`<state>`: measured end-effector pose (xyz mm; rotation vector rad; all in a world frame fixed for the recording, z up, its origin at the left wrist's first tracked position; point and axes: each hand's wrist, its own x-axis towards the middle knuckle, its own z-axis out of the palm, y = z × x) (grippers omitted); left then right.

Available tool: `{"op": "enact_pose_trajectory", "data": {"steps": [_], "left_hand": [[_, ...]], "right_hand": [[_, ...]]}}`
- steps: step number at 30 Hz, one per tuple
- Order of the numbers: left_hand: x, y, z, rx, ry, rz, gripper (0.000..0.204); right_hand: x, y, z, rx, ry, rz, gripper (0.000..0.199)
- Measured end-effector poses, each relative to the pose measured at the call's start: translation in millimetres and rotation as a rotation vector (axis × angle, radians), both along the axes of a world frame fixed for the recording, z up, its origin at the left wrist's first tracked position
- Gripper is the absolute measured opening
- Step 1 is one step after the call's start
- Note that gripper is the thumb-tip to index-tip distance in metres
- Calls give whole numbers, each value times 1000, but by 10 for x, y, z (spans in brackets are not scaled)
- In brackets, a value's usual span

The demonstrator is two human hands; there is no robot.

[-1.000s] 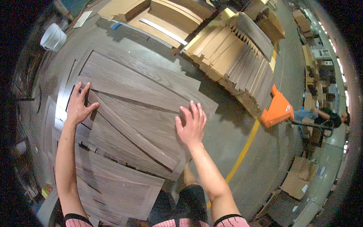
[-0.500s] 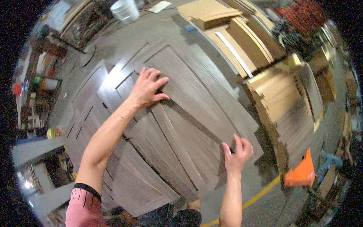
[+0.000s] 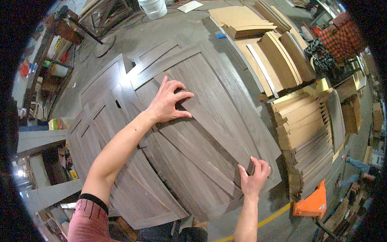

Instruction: The person collects wooden trim pieces from a stack on a pallet jack, places them onto larger grey furniture panels, and then stacks the assembled panels on a separate pile.

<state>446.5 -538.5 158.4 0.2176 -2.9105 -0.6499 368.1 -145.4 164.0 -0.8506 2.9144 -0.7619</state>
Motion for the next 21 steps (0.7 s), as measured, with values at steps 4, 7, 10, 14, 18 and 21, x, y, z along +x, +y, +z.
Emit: {"op": "enact_pose_trajectory", "data": {"steps": [4, 7, 10, 14, 18, 21], "left_hand": [[-24, -83, 31, -169, 98, 161, 76], [-37, -91, -77, -121, 71, 172, 76], [-44, -114, -85, -116, 71, 138, 79], [-82, -100, -86, -138, 82, 146, 79], [-187, -49, -17, -141, 33, 97, 77], [-177, -35, -17, -29, 58, 119, 74]], "right_hand": [[-19, 11, -54, -43, -17, -21, 54], [-26, -13, -50, -87, -54, -27, 54], [-6, 0, -68, -97, -44, -43, 55], [10, -41, -39, -53, -47, -65, 54], [-61, 11, -90, -71, -20, -49, 50], [-108, -2, -60, -60, 31, -17, 48]]}}
